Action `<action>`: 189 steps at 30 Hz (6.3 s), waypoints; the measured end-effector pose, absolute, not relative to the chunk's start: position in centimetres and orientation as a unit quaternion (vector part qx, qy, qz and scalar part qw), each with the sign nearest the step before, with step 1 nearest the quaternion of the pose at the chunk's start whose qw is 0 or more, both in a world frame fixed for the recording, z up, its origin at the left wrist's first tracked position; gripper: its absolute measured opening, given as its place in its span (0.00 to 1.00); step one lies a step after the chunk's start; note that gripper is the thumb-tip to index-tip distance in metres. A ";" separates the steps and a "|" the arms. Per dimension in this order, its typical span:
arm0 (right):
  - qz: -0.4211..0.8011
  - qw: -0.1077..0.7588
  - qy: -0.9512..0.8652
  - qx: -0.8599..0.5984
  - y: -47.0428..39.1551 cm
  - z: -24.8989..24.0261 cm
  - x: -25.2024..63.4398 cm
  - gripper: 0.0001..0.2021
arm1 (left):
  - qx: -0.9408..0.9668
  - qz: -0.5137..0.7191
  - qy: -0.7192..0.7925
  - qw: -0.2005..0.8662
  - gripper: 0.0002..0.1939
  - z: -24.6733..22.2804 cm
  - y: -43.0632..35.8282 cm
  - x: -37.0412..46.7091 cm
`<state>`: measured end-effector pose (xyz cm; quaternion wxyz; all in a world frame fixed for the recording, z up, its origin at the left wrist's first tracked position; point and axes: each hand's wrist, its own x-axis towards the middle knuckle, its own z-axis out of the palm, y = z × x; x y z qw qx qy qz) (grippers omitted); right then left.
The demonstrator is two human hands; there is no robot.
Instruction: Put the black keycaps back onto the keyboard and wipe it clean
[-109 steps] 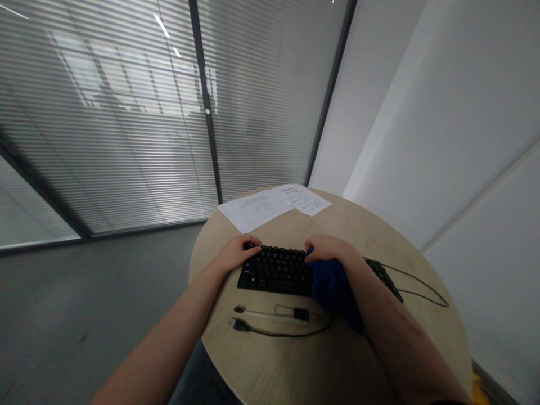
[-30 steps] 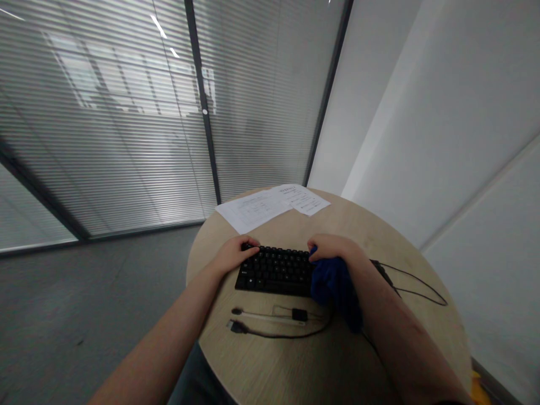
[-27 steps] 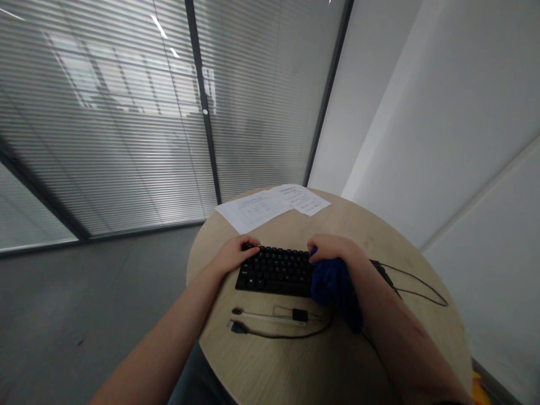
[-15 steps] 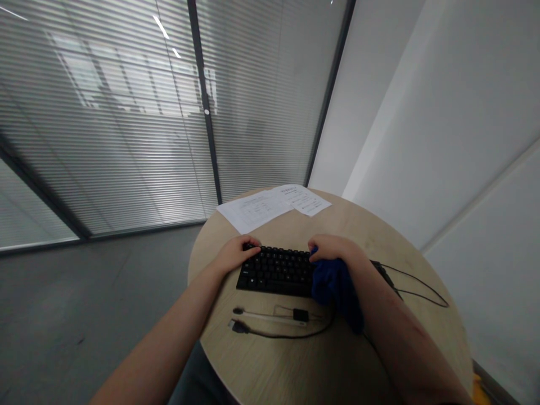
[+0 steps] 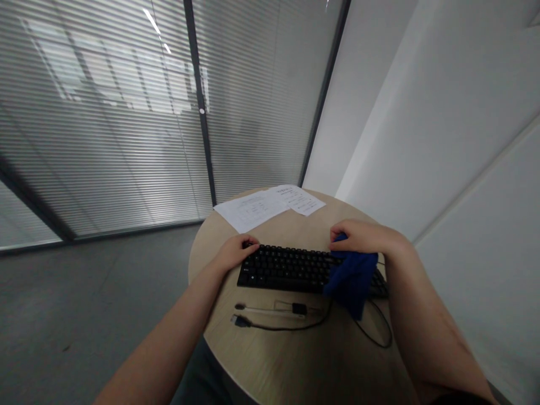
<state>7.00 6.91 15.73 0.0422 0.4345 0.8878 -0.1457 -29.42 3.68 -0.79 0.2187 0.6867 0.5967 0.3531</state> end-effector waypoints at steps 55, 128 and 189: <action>-0.004 -0.309 0.878 0.364 7.8 0.4 7.6 0.09 | 0.695 0.327 0.601 0.222 0.24 -0.1 4.0 -29.7; -0.022 -0.283 0.825 0.489 7.3 3.5 12.8 0.10 | 0.692 0.328 0.605 0.219 0.24 0.1 4.1 -29.5; -0.062 -0.078 0.854 0.510 7.2 3.7 13.2 0.15 | 0.695 0.321 0.605 0.218 0.25 0.0 4.1 -29.6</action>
